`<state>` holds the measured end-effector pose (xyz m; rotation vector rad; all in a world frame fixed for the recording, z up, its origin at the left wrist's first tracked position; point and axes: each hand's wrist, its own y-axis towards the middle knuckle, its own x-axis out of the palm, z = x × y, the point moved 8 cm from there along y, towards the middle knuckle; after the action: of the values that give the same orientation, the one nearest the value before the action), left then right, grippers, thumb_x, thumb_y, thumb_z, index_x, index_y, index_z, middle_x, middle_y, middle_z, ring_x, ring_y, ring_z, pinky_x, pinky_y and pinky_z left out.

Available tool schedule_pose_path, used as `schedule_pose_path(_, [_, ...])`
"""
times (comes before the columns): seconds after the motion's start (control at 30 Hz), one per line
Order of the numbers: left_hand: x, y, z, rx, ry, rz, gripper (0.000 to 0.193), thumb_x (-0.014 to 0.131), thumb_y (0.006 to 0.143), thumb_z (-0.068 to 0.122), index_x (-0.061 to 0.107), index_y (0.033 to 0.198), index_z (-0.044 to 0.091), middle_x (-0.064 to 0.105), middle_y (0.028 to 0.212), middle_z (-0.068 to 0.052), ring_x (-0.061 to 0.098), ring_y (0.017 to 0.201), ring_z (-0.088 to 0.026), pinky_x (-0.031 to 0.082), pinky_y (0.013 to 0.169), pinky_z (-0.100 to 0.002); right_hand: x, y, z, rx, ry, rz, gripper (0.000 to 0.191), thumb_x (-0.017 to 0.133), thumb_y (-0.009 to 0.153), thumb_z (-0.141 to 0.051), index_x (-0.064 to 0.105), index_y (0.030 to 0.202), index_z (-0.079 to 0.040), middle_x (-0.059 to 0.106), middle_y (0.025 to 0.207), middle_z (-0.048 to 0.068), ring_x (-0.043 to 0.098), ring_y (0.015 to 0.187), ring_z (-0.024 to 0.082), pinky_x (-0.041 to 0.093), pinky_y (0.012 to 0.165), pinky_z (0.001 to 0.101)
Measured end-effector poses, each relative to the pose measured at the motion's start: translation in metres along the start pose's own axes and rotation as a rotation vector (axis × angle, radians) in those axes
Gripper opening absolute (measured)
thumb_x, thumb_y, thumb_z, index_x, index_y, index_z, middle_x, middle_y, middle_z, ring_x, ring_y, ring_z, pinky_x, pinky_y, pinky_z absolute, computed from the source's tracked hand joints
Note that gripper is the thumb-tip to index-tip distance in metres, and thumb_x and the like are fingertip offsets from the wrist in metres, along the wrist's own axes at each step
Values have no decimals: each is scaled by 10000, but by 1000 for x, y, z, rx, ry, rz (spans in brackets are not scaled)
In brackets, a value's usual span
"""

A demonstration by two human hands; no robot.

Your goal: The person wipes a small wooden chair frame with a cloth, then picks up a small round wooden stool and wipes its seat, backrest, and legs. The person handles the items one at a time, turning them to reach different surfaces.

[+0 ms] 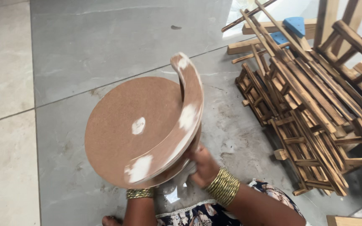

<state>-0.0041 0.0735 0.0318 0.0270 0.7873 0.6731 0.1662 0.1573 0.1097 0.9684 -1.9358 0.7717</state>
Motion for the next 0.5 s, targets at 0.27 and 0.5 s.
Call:
schedule_pose_path(0.27, [-36,2,-31,-63,-31,47,540,700,860,409,626,1296,98,643,1301,-152,603,1209,-332,459,1030,-428,2,-32,77,-92,-46,165,594,709,846,-71,494,1395,-9,634,1327,139,618,1238,282,510,1087,439])
schedule_pose_path(0.5, [-28,5,-32,-53,-11,27,535,717,847,402,641,1273,88,656,1273,-162,615,1186,-338,470,1016,-425,-21,-34,100,-41,-173,100,539,636,915,-84,500,1417,59,622,1350,169,594,1242,285,482,1069,426])
